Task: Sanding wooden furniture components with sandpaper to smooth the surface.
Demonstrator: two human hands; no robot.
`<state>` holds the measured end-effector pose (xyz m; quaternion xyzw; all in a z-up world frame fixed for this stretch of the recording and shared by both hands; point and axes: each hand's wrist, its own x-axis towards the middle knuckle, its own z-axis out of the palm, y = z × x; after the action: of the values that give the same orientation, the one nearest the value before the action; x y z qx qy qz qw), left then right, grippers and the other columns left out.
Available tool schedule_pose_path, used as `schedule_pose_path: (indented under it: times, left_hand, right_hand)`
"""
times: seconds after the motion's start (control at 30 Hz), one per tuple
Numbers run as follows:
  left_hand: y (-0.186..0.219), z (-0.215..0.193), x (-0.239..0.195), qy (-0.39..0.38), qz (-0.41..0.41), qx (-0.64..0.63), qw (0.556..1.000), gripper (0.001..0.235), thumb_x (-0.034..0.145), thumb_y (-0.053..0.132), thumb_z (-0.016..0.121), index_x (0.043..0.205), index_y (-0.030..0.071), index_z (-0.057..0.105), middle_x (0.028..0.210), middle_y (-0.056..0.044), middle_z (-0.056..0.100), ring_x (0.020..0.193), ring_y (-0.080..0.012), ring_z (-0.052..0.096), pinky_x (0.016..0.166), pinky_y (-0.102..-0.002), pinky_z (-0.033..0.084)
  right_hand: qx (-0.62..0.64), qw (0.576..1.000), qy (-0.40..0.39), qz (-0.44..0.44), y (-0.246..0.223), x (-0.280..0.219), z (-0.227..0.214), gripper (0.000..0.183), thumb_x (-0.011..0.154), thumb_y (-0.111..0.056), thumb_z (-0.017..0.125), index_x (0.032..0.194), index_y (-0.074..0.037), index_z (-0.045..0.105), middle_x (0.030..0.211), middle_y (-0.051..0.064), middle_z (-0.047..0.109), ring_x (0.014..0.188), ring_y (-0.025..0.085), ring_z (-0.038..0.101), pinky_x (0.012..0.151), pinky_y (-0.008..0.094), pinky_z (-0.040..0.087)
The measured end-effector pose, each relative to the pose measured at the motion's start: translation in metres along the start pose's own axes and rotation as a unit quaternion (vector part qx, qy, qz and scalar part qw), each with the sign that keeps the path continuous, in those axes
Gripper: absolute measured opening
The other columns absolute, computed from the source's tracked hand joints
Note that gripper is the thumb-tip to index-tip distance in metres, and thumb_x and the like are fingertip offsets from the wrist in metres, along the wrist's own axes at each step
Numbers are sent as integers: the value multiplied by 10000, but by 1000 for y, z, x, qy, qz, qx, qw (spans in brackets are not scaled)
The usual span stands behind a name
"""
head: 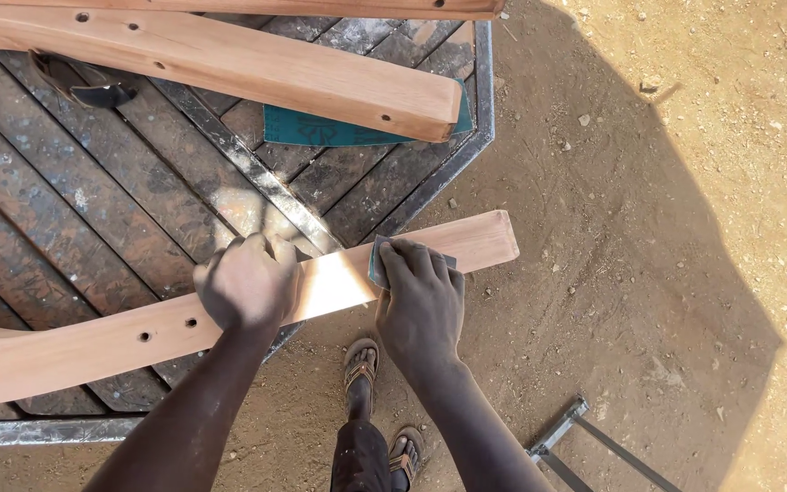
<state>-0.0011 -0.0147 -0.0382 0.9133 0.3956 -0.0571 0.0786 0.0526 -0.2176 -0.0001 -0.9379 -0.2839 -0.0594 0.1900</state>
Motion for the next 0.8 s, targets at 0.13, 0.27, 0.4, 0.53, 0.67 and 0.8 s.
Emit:
schedule_pose_path:
  times: [0.13, 0.27, 0.4, 0.53, 0.67, 0.8]
  left_hand:
    - [0, -1, 1, -3, -11, -4, 1000, 519, 1072, 553, 359, 836, 207, 665, 938, -43, 709, 998, -265, 690, 909, -413, 448]
    - [8, -24, -3, -11, -9, -26, 1000, 515, 1050, 488, 377, 847, 155, 713, 939, -101, 736, 1009, -312, 714, 926, -421, 480]
    - [14, -31, -9, -19, -23, -29, 999, 538, 1042, 469, 368, 838, 134, 736, 940, -116, 744, 1009, -323, 729, 914, -441, 505]
    - [12, -35, -6, -47, -19, -50, 997, 558, 999, 505, 349, 849, 149, 752, 959, -107, 761, 1021, -316, 730, 938, -432, 499]
    - [11, -36, -8, -31, -25, -47, 998, 491, 996, 474, 400, 851, 155, 744, 962, -115, 749, 1032, -319, 727, 943, -424, 510]
    - [9, -25, -2, -39, -27, -48, 998, 494, 986, 480, 390, 832, 168, 741, 950, -81, 762, 1020, -313, 731, 945, -424, 474]
  right_hand:
    - [-3, 1000, 24, -13, -7, -13, 9, 555, 738, -162, 705, 1290, -139, 655, 1408, 97, 582, 1335, 325, 526, 1010, 469, 357]
    - [54, 993, -19, -104, 13, -17, 13, 550, 798, -31, 632, 1336, -140, 661, 1442, 113, 605, 1376, 354, 504, 1118, 495, 323]
    - [-34, 994, 94, -40, 96, -3, 9, 509, 821, -57, 654, 1325, -122, 687, 1419, 81, 643, 1319, 339, 569, 1104, 462, 398]
    - [-67, 992, 103, -43, 57, -7, 20, 542, 765, -75, 650, 1301, -143, 691, 1370, 79, 669, 1254, 328, 618, 1089, 466, 408]
    - [-28, 996, 44, -70, 95, -1, 11, 499, 846, -51, 603, 1320, -182, 688, 1413, 34, 649, 1322, 328, 570, 1096, 505, 403]
    - [-13, 996, 6, -84, 49, -17, 14, 484, 867, -91, 588, 1330, -201, 682, 1404, 50, 646, 1359, 346, 527, 1130, 535, 337]
